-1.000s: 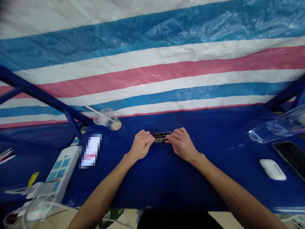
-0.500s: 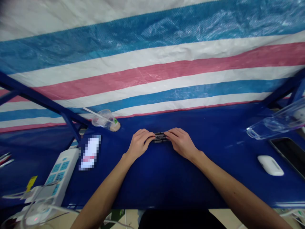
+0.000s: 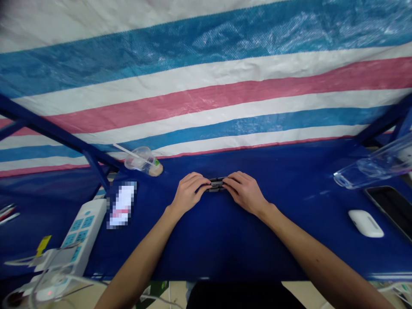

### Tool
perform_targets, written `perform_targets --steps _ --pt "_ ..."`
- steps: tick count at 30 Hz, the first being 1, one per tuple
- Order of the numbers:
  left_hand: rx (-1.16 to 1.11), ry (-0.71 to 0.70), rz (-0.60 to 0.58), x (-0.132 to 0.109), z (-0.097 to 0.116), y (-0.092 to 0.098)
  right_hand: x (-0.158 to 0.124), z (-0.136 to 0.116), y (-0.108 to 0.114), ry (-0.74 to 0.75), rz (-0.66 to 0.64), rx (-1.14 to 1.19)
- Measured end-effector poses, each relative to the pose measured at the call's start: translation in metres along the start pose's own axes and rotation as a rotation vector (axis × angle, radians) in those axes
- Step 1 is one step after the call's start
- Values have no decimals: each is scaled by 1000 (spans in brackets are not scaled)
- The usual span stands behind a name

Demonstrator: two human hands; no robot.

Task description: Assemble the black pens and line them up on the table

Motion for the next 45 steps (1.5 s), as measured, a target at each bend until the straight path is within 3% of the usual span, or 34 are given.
perform_targets --steps 45 --pt "-35 -13 -78 1 3 -4 2 -5 3 39 14 63"
Point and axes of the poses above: each hand's wrist, its own x-axis towards the middle knuckle, its own y-axis out of the back of the hand, z = x × y, the point moved 9 cm from there along x, towards the middle knuckle, and after that the axes turned 9 degrees about y, right-handed, at the moved point
